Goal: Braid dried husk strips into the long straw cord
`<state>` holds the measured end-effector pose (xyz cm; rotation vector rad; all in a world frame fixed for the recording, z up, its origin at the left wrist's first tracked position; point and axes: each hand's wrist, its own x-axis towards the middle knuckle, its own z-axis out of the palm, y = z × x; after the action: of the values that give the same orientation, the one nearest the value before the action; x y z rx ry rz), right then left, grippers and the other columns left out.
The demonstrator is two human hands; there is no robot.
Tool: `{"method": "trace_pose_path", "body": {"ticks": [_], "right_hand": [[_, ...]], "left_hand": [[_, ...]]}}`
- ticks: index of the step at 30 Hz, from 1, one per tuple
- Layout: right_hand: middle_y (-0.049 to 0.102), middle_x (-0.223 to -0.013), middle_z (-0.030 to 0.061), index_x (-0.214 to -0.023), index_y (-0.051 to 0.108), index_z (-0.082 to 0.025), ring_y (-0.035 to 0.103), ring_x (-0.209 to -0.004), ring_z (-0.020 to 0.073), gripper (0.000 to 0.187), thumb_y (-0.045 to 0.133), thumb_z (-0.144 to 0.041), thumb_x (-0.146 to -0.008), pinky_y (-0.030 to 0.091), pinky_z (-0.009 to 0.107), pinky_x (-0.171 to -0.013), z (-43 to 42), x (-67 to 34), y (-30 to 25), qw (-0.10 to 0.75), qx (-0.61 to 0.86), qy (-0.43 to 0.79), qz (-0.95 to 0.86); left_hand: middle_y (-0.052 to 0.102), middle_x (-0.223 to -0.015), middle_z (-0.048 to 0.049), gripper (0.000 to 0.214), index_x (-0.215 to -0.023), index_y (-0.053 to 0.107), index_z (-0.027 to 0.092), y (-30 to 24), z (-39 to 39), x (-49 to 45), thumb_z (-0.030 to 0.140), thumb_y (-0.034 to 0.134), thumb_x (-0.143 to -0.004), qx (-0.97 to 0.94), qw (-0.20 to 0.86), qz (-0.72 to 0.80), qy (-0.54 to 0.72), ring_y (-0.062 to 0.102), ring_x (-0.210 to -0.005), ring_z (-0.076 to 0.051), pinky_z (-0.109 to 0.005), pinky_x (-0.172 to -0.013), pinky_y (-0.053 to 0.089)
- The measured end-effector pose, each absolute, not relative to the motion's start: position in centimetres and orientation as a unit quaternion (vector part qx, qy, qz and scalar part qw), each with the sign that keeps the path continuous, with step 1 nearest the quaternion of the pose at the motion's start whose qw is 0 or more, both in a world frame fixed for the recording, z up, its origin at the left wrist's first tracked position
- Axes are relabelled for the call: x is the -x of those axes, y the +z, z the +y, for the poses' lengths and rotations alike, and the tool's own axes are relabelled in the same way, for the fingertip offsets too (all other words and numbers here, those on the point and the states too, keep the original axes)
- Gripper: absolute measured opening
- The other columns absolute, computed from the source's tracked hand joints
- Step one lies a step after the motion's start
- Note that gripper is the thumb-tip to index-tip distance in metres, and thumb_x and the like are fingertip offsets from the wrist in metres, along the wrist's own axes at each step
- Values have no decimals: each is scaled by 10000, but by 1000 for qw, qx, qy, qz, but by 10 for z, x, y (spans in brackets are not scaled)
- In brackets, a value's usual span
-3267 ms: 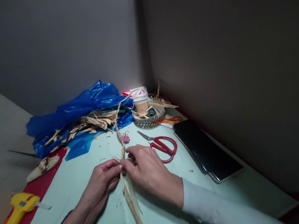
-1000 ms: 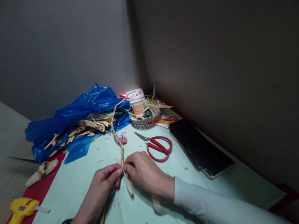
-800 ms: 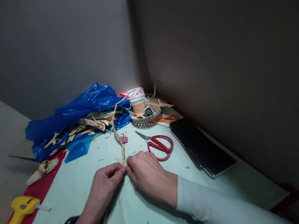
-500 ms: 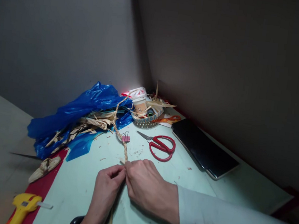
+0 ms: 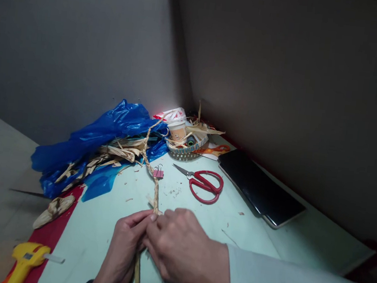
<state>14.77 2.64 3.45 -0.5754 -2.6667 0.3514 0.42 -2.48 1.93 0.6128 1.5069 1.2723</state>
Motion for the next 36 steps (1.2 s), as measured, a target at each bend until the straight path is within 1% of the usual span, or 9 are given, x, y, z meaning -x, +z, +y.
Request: {"method": "trace_pose_path", "body": {"ticks": [3, 7, 10, 13, 16, 23, 27, 32, 36], "right_hand": [[650, -835, 74, -862, 637, -156, 567, -767, 184, 245, 446, -285, -944, 355, 298, -661, 45, -149, 42, 243, 311, 252, -884], [631, -733, 31, -815, 618, -150, 539, -701, 149, 288, 445, -336, -951, 342, 248, -614, 59, -143, 40, 172, 296, 435, -833], [593, -658, 8, -703, 581, -143, 491, -624, 123, 340, 454, -347, -944, 323, 232, -576, 62, -138, 33, 152, 274, 491, -813], [602, -668, 3, -671, 574, -142, 502, -625, 114, 368, 440, -342, -949, 342, 222, -600, 65, -137, 25, 164, 249, 531, -793], [594, -646, -8, -660, 582, -143, 495, -606, 108, 371, 443, -339, -942, 347, 214, -596, 67, -140, 22, 175, 233, 543, -788], [646, -623, 8, -679, 681, -125, 505, -568, 109, 314, 507, -279, -890, 347, 214, -556, 61, -141, 24, 207, 281, 528, -774], [646, -607, 16, -711, 712, -117, 533, -572, 119, 260, 552, -271, -846, 377, 208, -553, 58, -137, 23, 231, 310, 580, -717], [607, -575, 11, -705, 709, -121, 486, -537, 113, 271, 544, -285, -844, 336, 218, -509, 56, -137, 25, 232, 340, 539, -735], [547, -527, -13, -624, 635, -145, 474, -513, 104, 269, 523, -252, -843, 328, 212, -505, 54, -139, 24, 232, 333, 519, -752]], "left_hand": [[581, -558, 21, 232, -852, 759, 126, 21, -25, -4, 307, 755, -706, -226, 525, 631, 524, 447, -487, -61, -168, -496, 369], [660, -639, -24, 296, -902, 755, 124, 25, -25, -5, 323, 774, -684, -224, 534, 625, 524, 535, -552, -90, -191, -568, 442], [689, -683, -42, 308, -952, 744, 129, 25, -26, -3, 325, 751, -714, -247, 533, 627, 512, 561, -589, -101, -197, -595, 452], [700, -714, -54, 253, -922, 743, 128, 23, -28, 1, 320, 700, -763, -296, 513, 647, 481, 509, -557, -78, -158, -500, 353], [703, -731, -58, 222, -882, 739, 128, 23, -28, 3, 312, 654, -792, -337, 499, 657, 454, 421, -504, -59, -168, -452, 266], [630, -580, -16, 226, -791, 720, 124, 28, -27, -3, 337, 660, -744, -330, 475, 695, 428, 334, -427, -68, -202, -430, 261], [615, -559, -8, 241, -762, 735, 158, 33, -30, -2, 363, 613, -799, -406, 382, 729, 397, 461, -501, -131, -231, -499, 348], [725, -760, -49, 188, -783, 737, 215, 38, -35, 2, 311, 583, -833, -487, 220, 760, 370, 632, -735, -231, -296, -718, 422], [716, -732, -60, 132, -770, 730, 235, 33, -40, -8, 245, 605, -810, -529, 156, 738, 389, 619, -664, -228, -299, -666, 404]]}}
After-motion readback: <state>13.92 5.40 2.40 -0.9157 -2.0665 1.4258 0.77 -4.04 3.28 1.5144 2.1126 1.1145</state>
